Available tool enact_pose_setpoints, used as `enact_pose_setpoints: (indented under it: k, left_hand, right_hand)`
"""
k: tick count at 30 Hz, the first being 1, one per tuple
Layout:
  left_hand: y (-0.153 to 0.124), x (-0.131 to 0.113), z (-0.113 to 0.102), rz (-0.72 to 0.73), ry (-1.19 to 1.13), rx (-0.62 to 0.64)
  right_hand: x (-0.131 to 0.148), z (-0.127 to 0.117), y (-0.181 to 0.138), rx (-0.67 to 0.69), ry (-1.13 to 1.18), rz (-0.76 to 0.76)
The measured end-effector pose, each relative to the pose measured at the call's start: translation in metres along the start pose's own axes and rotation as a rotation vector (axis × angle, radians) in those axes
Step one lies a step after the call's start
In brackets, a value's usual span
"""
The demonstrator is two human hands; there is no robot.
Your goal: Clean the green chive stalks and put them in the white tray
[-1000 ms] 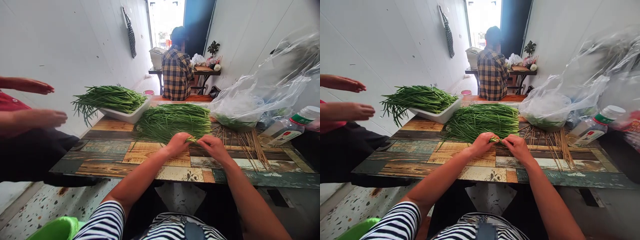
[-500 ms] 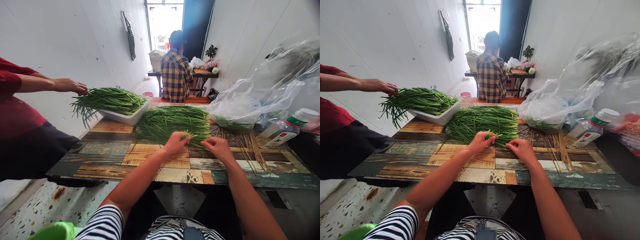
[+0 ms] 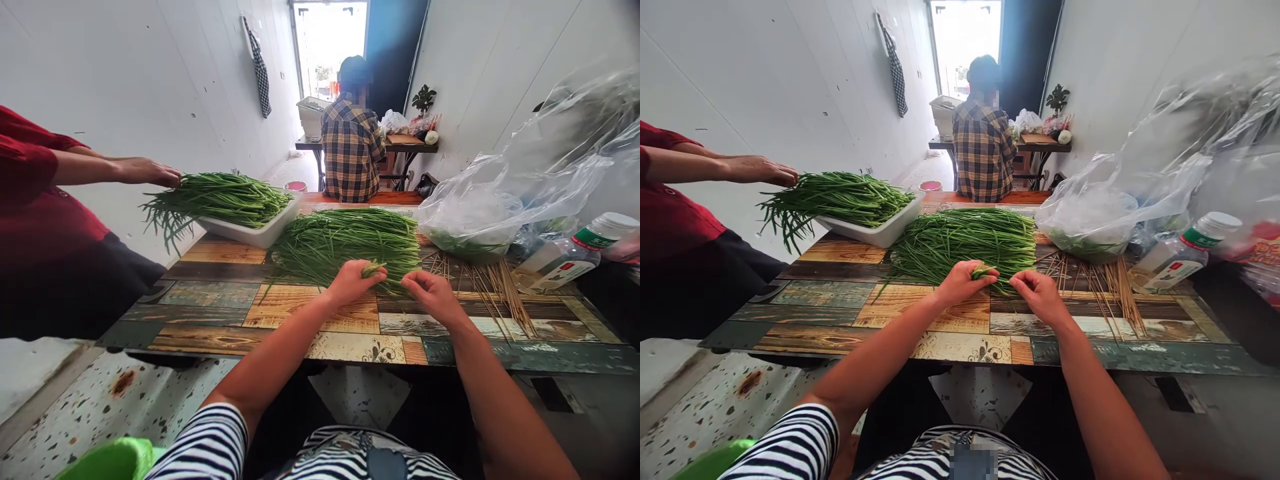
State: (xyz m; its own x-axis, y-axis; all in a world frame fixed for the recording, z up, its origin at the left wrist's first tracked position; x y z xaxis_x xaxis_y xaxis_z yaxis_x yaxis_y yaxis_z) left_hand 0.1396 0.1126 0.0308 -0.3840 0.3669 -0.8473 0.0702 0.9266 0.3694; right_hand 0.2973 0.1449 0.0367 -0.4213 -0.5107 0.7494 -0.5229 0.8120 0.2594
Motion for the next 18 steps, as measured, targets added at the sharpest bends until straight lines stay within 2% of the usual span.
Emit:
enact_pose_setpoints:
  k: [5,9,11,13,15,18]
  left_hand:
    - [-0.001,-0.007,0.008,0.108,0.171,0.045]
    - [-0.001,-0.005,0.011,0.107,0.198,0.059]
    - [-0.002,-0.007,0.012,0.115,0.202,0.071]
    - [-0.001,-0.010,0.011,0.124,0.188,0.065]
    - [-0.001,-0.011,0.009,0.111,0.192,0.043]
    - [0.001,-0.007,0.004,0.039,0.227,0.010]
  right_hand:
    - [-0.005,0.003,0.000,-0.019,0.003,0.046]
    - [0.017,0.011,-0.001,-0.026,-0.071,-0.119]
    - [0.021,0.014,-0.001,-0.030,-0.063,-0.154]
    - [0.008,0.010,0.000,-0.084,0.025,-0.071]
    - [-0.014,0.000,0.000,-0.162,0.191,0.082]
    - [-0.037,-0.018,-0.002,-0.289,0.405,0.242]
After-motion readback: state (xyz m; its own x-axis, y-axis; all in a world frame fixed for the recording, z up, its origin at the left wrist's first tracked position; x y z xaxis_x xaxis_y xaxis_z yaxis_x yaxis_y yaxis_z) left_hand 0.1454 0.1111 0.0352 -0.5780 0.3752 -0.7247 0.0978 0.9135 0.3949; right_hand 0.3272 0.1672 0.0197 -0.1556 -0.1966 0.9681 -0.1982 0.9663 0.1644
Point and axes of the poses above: each hand's wrist, its own y-axis towards the middle knuckle, its own z-axis out of the palm, x = y × z, the point moved 9 cm from there along y, towards the middle knuckle, and after that the axes turned 5 degrees about -y, right-handed, at the moved point
